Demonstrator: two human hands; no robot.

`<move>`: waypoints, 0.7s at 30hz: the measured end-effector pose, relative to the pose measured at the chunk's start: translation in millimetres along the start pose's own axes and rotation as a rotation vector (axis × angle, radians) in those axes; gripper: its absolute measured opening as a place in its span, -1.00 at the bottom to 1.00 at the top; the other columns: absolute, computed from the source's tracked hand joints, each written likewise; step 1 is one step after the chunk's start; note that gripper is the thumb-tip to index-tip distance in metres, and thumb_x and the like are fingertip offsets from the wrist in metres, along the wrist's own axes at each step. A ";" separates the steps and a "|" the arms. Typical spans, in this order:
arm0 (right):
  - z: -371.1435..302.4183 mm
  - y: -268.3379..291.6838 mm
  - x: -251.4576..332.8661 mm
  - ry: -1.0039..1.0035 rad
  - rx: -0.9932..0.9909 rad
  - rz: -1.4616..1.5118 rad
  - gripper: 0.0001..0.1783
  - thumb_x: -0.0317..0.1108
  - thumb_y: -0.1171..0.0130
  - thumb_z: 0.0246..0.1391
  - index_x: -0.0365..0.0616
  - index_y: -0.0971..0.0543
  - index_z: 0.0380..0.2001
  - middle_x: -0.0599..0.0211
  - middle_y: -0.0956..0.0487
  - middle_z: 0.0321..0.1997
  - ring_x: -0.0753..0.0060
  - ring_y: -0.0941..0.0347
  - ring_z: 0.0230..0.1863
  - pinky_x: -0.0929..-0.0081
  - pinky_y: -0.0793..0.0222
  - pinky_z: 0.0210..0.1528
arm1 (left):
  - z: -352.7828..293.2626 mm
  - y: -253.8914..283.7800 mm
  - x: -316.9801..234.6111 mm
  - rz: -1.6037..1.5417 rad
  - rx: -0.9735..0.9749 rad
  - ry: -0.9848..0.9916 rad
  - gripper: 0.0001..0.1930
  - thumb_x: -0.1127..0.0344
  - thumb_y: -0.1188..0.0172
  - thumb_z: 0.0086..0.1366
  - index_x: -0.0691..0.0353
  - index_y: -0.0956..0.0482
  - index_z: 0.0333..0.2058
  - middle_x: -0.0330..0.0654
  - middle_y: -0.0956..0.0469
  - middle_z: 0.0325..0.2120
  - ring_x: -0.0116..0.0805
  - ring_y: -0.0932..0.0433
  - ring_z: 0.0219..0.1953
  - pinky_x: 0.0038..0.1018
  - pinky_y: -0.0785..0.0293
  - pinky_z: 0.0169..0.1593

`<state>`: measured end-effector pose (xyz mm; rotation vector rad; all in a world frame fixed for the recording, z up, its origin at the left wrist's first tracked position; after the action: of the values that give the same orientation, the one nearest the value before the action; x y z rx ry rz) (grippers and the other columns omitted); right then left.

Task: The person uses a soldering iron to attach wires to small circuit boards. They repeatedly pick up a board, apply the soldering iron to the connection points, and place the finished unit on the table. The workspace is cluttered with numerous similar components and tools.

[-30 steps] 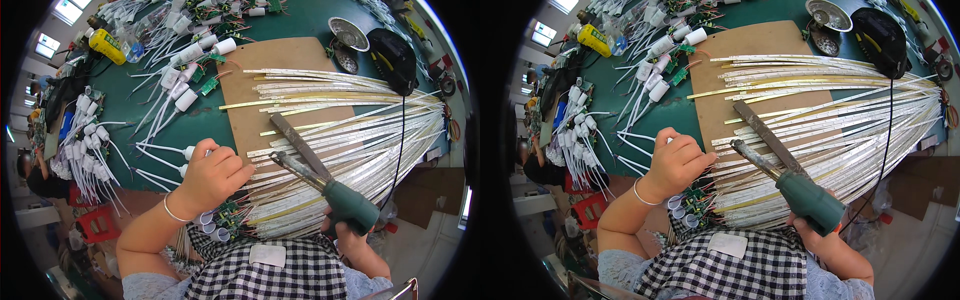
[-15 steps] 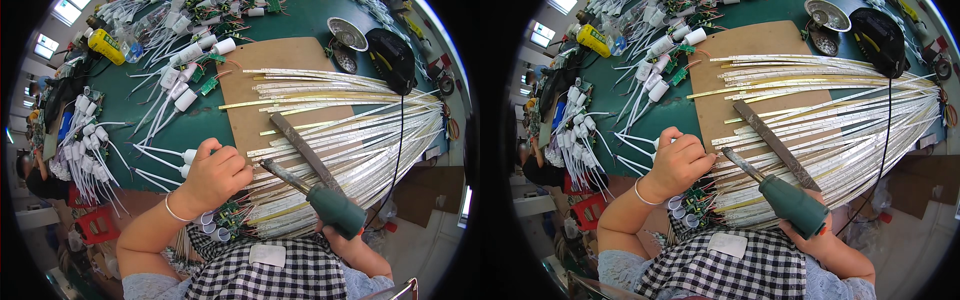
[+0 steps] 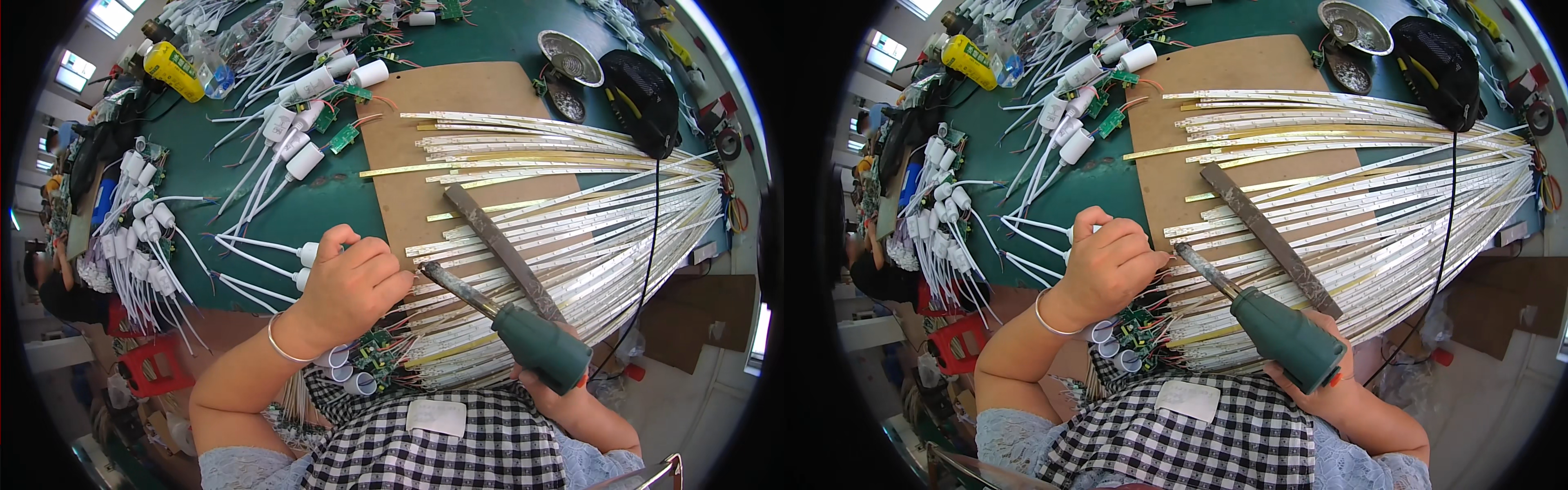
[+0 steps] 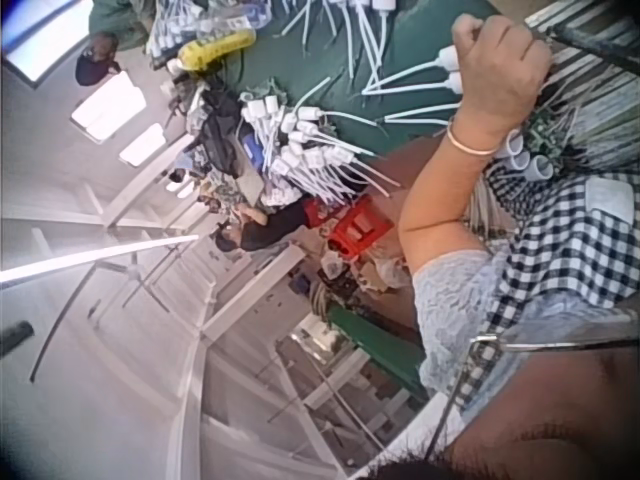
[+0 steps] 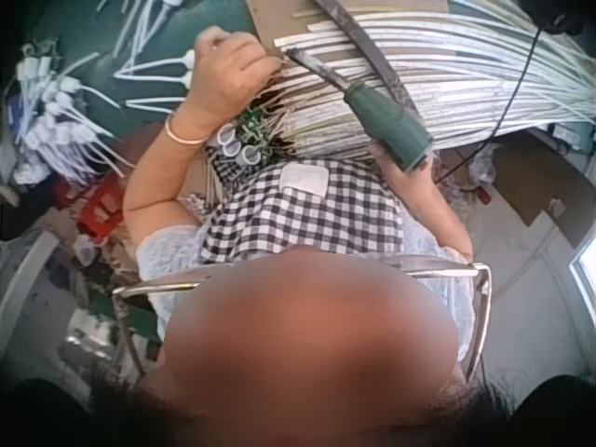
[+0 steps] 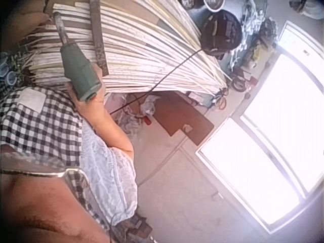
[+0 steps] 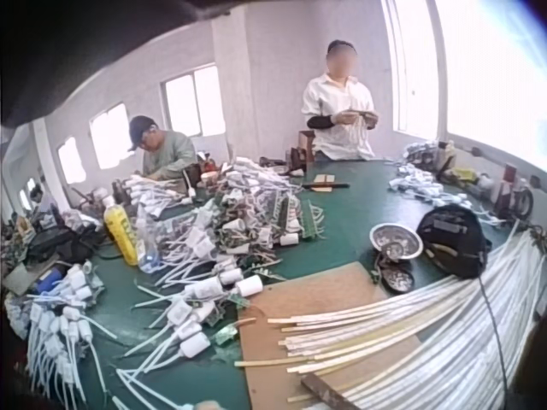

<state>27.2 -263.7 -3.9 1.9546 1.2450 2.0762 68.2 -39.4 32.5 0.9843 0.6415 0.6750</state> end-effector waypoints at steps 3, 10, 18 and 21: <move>0.5 1.2 0.9 -0.015 -0.003 0.008 -0.54 -0.27 -0.38 -0.12 -0.13 -0.59 -0.09 0.06 -0.48 0.01 0.06 -0.45 -0.02 0.26 -0.41 -0.02 | -0.8 0.9 -0.3 -0.006 -0.020 -0.006 -0.94 0.38 -0.18 0.03 0.05 -0.56 -0.47 -0.41 -0.38 -0.55 -0.46 -0.46 -0.29 -0.33 -0.19 -0.06; 1.6 1.9 4.9 0.030 0.005 -0.030 -0.54 -0.27 -0.39 -0.12 -0.15 -0.59 -0.09 0.05 -0.48 0.01 0.06 -0.45 -0.04 0.27 -0.41 -0.03 | -0.4 -2.1 2.4 -0.001 0.006 0.018 -0.96 0.36 -0.18 0.03 0.05 -0.53 -0.49 -0.39 -0.38 -0.55 -0.43 -0.44 -0.31 -0.33 -0.19 -0.07; 2.4 1.1 5.7 0.038 -0.013 -0.018 -0.50 -0.32 -0.42 -0.17 -0.17 -0.57 -0.08 0.07 -0.47 -0.01 0.09 -0.48 -0.07 0.29 -0.44 -0.07 | -1.4 -4.3 3.8 -0.023 0.022 0.016 -0.84 0.40 -0.34 -0.09 0.09 -0.60 -0.46 -0.37 -0.44 -0.51 -0.38 -0.47 -0.33 -0.25 -0.21 -0.13; 0.7 -1.2 0.5 -0.051 -0.005 0.059 -0.50 -0.32 -0.43 -0.18 -0.16 -0.58 -0.09 0.09 -0.47 -0.01 0.11 -0.49 -0.07 0.30 -0.44 -0.07 | -0.6 -4.8 4.1 -0.019 0.037 0.016 -0.83 0.41 -0.34 -0.10 0.10 -0.60 -0.45 -0.36 -0.43 -0.51 -0.36 -0.47 -0.32 -0.25 -0.21 -0.13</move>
<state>27.1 -262.2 -4.3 2.0535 1.1857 2.0390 71.4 -37.8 27.2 1.0066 0.6792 0.6569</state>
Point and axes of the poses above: each hand's wrist, its own z-axis towards the middle knuckle, its own y-axis out of the back of the hand, x = y × z, the point moved 9 cm from there along z, towards the middle knuckle
